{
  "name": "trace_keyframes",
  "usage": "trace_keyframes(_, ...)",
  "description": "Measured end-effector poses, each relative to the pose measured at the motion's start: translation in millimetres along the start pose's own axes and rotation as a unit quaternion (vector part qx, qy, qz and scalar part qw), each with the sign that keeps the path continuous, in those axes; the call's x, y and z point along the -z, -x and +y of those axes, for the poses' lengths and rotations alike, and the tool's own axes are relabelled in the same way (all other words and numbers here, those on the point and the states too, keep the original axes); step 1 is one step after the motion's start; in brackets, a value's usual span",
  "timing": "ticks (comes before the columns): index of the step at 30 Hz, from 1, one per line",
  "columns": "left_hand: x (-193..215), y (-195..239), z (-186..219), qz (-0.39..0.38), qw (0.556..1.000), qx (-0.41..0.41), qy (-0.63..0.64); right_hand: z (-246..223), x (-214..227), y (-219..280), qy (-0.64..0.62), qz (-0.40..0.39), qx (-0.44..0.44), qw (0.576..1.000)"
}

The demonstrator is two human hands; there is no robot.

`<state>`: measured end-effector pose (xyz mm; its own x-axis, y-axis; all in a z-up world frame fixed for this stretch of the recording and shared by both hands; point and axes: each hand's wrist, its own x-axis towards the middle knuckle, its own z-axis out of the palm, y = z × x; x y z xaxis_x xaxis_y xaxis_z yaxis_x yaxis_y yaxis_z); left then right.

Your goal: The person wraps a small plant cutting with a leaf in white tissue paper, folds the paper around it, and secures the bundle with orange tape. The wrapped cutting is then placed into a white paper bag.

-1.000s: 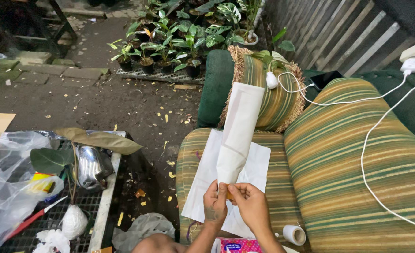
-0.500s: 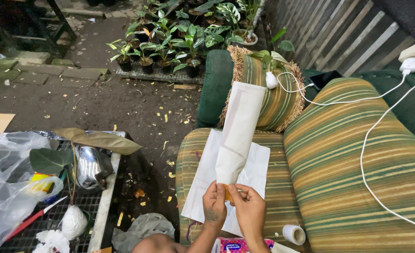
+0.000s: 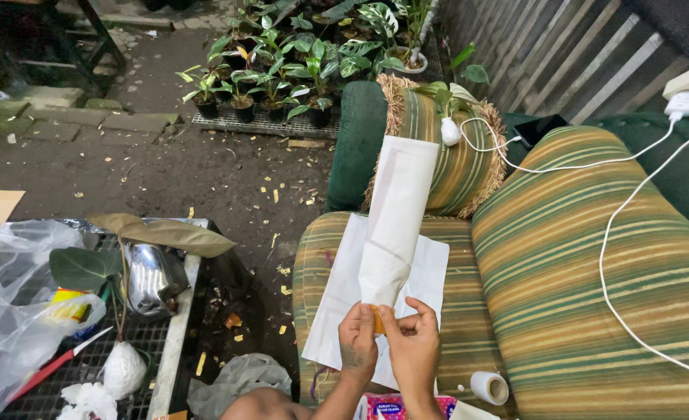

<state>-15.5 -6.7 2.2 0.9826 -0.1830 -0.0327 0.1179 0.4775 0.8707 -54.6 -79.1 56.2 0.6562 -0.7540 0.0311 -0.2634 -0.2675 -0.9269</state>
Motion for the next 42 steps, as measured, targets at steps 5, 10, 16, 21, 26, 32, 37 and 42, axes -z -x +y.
trace_keyframes(5, -1.4, -0.7, -1.0, 0.018, 0.998, 0.027, 0.046, 19.2, -11.8, 2.2, -0.015, 0.007, 0.021, 1.000)
trace_keyframes(10, -3.9, 3.1, -0.6, 0.018, 0.996, 0.069, 0.055, 32.6, -24.4, 3.0, -0.127, -0.048, 0.042, 0.990)
trace_keyframes(16, -4.6, 4.1, -5.4, 0.015, 0.993, 0.086, 0.074, 37.6, -27.3, 3.1, -0.148, -0.048, 0.109, 0.982)
trace_keyframes(21, -3.4, 1.2, -21.6, -0.011, 0.979, 0.155, 0.133, 39.7, -23.6, -9.4, -0.107, -0.033, 0.067, 0.991)
trace_keyframes(26, -3.9, -1.0, -33.7, -0.074, 0.976, 0.170, 0.117, 42.6, -16.0, -24.8, -0.131, -0.032, -0.007, 0.991)
trace_keyframes(32, -11.0, 0.8, -19.1, -0.136, 0.948, 0.150, 0.245, 49.7, -2.7, -21.5, -0.162, -0.074, 0.097, 0.979)
trace_keyframes(37, -13.1, 6.7, -13.9, -0.135, 0.948, 0.175, 0.228, 51.5, -1.7, -21.5, -0.176, -0.039, 0.005, 0.984)
trace_keyframes(42, -8.9, 6.2, -27.5, -0.106, 0.949, 0.174, 0.241, 56.6, 7.5, -25.8, -0.174, -0.074, 0.031, 0.981)
